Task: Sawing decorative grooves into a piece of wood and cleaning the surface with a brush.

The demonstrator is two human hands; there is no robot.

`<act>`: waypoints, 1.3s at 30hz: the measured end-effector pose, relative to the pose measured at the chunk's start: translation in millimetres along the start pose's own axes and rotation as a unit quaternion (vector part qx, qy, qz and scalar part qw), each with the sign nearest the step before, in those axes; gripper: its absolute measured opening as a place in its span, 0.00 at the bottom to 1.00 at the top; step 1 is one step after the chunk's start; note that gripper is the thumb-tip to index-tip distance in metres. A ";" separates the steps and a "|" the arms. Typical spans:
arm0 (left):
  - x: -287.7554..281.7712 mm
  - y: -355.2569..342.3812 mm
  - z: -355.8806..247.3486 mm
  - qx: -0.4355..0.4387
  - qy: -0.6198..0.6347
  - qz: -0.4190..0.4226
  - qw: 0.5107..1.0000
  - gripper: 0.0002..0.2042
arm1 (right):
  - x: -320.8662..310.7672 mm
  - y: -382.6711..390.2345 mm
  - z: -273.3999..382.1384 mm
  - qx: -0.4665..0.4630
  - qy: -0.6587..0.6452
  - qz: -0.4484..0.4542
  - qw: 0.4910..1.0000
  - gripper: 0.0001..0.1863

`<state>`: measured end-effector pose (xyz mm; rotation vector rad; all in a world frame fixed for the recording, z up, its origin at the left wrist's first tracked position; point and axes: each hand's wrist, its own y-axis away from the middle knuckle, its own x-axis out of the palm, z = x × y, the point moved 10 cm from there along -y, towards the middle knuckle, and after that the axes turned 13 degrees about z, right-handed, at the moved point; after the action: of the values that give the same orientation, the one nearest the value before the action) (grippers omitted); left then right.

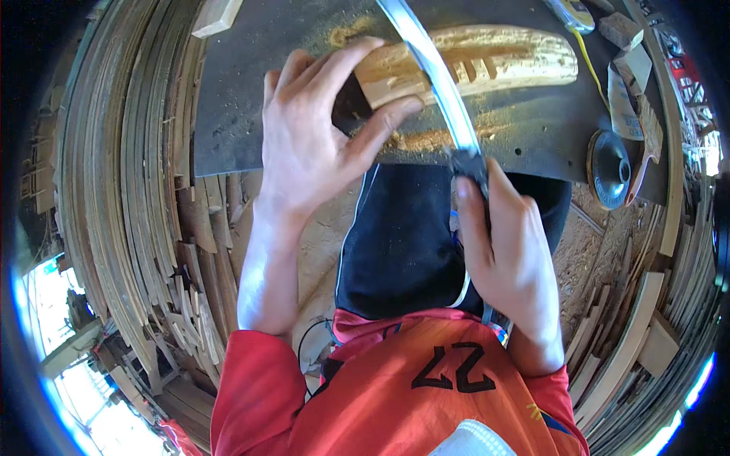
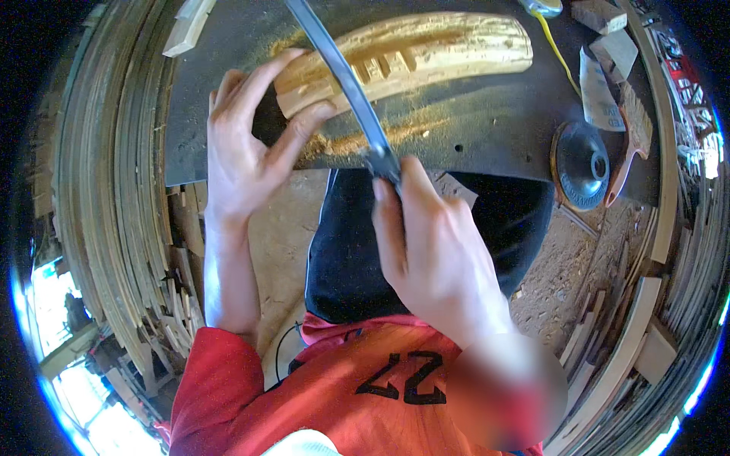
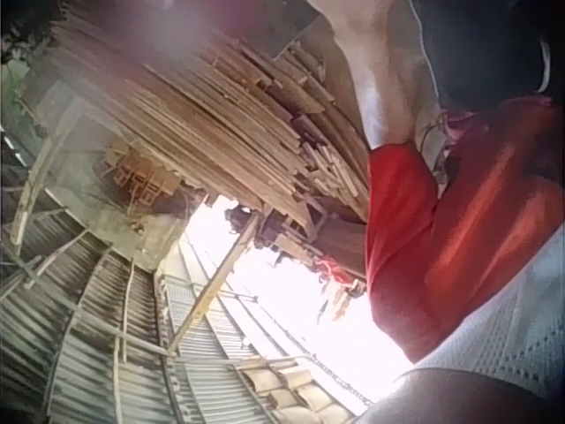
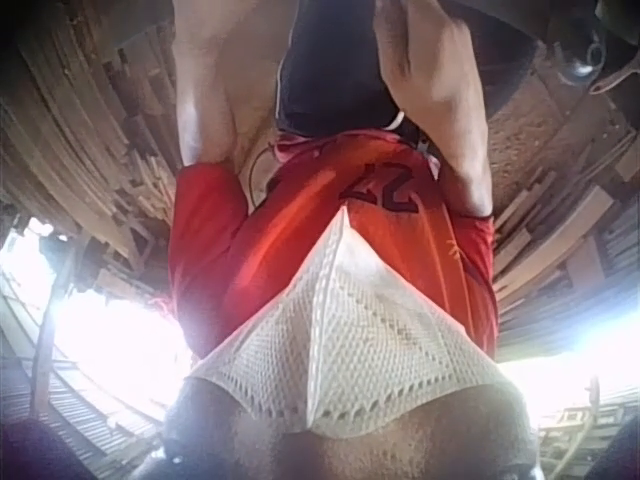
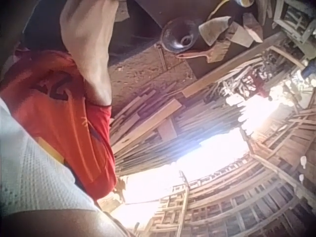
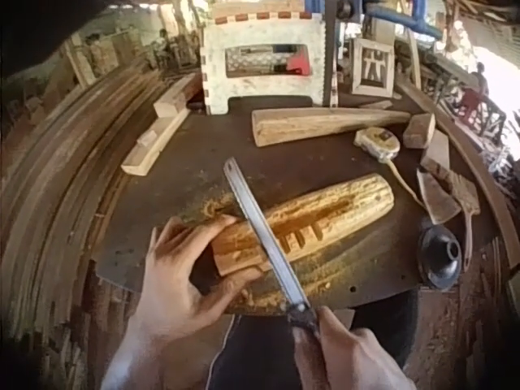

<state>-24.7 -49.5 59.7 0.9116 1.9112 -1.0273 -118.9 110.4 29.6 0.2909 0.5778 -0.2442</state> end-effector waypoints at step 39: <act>3.4 0.8 6.5 0.005 0.009 -0.012 1.000 0.27 | -8.4 25.5 2.8 0.034 0.252 -0.091 0.963 0.09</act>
<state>-23.7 -54.1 54.0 0.9092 1.9377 -1.0470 -116.5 134.4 41.7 0.3704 1.1039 -0.3712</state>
